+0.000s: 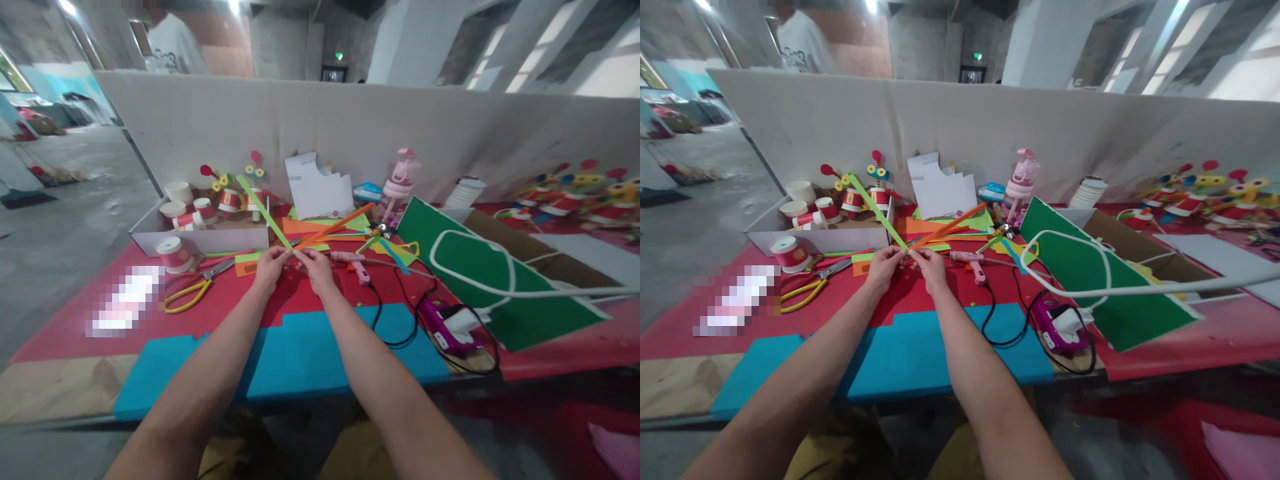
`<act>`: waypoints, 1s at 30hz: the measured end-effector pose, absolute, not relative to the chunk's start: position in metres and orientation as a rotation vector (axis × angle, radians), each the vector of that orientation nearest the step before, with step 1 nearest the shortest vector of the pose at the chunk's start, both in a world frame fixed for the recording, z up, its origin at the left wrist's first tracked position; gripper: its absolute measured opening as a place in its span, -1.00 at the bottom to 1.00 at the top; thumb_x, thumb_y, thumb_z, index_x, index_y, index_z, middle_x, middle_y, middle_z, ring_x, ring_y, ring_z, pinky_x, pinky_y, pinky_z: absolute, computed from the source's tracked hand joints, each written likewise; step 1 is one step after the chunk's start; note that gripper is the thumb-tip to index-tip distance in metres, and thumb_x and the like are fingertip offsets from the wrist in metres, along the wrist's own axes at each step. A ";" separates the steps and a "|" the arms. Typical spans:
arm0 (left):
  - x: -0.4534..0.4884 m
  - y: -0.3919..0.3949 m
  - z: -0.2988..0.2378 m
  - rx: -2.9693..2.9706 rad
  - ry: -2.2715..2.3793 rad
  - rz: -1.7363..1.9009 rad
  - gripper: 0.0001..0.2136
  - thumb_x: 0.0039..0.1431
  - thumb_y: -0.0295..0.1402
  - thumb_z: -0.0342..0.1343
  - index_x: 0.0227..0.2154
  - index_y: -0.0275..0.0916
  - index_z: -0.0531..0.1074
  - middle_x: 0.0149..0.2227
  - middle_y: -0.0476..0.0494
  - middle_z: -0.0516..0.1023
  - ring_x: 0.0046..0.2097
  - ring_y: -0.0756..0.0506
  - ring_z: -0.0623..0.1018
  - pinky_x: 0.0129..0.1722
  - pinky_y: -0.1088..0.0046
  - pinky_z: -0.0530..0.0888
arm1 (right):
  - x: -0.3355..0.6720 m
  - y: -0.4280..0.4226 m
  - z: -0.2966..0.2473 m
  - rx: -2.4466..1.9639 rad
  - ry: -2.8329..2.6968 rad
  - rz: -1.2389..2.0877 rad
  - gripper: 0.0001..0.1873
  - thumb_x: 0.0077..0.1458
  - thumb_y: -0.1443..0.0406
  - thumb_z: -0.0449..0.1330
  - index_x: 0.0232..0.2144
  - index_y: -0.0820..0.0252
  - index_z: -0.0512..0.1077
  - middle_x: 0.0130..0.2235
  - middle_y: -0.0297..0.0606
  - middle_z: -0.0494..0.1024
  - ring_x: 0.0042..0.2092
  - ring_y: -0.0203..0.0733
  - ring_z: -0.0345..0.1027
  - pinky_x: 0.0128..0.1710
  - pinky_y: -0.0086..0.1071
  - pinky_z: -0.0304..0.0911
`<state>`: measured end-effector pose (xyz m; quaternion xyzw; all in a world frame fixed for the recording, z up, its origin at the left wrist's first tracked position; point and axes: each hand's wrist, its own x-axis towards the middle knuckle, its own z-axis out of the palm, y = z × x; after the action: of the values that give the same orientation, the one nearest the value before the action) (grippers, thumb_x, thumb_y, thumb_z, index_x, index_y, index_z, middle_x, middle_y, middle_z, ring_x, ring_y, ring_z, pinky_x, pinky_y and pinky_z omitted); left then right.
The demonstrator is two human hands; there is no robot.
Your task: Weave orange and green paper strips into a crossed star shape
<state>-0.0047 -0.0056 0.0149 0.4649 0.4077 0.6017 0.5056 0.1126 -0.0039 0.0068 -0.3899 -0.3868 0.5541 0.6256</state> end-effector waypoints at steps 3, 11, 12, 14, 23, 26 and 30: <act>-0.004 -0.006 0.016 1.152 0.989 1.455 -0.69 -0.17 -0.15 0.32 -0.56 -0.28 0.39 -0.65 0.05 0.34 -0.58 0.08 0.32 -0.56 0.56 0.26 | 0.112 -0.003 0.006 -0.887 -0.913 1.246 -0.65 -0.35 0.12 0.39 -0.53 0.19 0.42 -0.56 -0.46 0.43 -0.56 -0.41 0.21 -0.50 -0.48 0.22; -0.001 -0.009 0.018 1.238 0.944 1.355 -0.73 -0.11 -0.23 0.29 -0.57 -0.25 0.31 -0.61 0.04 0.36 -0.56 0.05 0.33 -0.54 0.55 0.24 | 0.110 -0.001 0.005 -0.857 -0.907 1.244 -0.63 -0.31 0.06 0.38 -0.59 0.18 0.37 -0.62 -0.47 0.38 -0.57 -0.38 0.22 -0.49 -0.45 0.23; -0.001 -0.009 0.018 1.258 0.959 1.353 -0.74 -0.12 -0.26 0.29 -0.58 -0.25 0.31 -0.61 0.04 0.36 -0.55 0.05 0.32 -0.53 0.55 0.22 | 0.111 -0.001 0.005 -0.874 -0.911 1.228 -0.63 -0.30 0.05 0.37 -0.61 0.18 0.37 -0.64 -0.47 0.37 -0.57 -0.37 0.23 -0.48 -0.44 0.24; -0.004 -0.008 0.018 1.297 1.000 1.360 -0.77 -0.12 -0.31 0.29 -0.61 -0.25 0.31 -0.63 0.05 0.33 -0.56 0.05 0.29 -0.54 0.54 0.19 | 0.114 0.000 0.006 -0.914 -0.904 1.176 -0.62 -0.28 0.03 0.36 -0.63 0.19 0.37 -0.65 -0.46 0.36 -0.57 -0.35 0.25 -0.47 -0.43 0.24; -0.012 -0.005 0.022 1.407 1.017 1.328 -0.75 -0.12 -0.32 0.24 -0.68 -0.22 0.27 -0.69 0.03 0.32 -0.58 0.02 0.30 -0.54 0.52 0.21 | 0.150 0.006 0.023 -0.823 -0.608 0.942 -0.60 -0.17 -0.02 0.31 -0.56 0.16 0.36 -0.61 -0.46 0.34 -0.56 -0.39 0.22 -0.41 -0.43 0.31; -0.012 -0.005 0.022 1.329 0.989 1.375 -0.76 -0.12 -0.26 0.25 -0.65 -0.23 0.30 -0.66 0.01 0.36 -0.58 0.04 0.32 -0.53 0.52 0.24 | 0.146 0.002 0.026 -0.785 -0.651 0.985 -0.59 -0.09 -0.08 0.22 -0.43 0.13 0.41 -0.45 -0.38 0.46 -0.53 -0.39 0.25 -0.37 -0.41 0.34; -0.010 -0.005 0.020 1.252 0.965 1.420 -0.75 -0.13 -0.21 0.28 -0.63 -0.27 0.38 -0.66 -0.01 0.38 -0.59 0.05 0.32 -0.53 0.52 0.23 | 0.124 -0.004 0.020 -0.839 -0.986 1.218 -0.61 -0.23 -0.01 0.33 -0.45 0.16 0.48 -0.46 -0.38 0.49 -0.50 -0.35 0.29 -0.38 -0.42 0.31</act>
<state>-0.0100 -0.0047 0.0202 0.5146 0.3967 0.5839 0.4867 0.1242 -0.0039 0.0201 -0.3665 -0.4306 0.5318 0.6304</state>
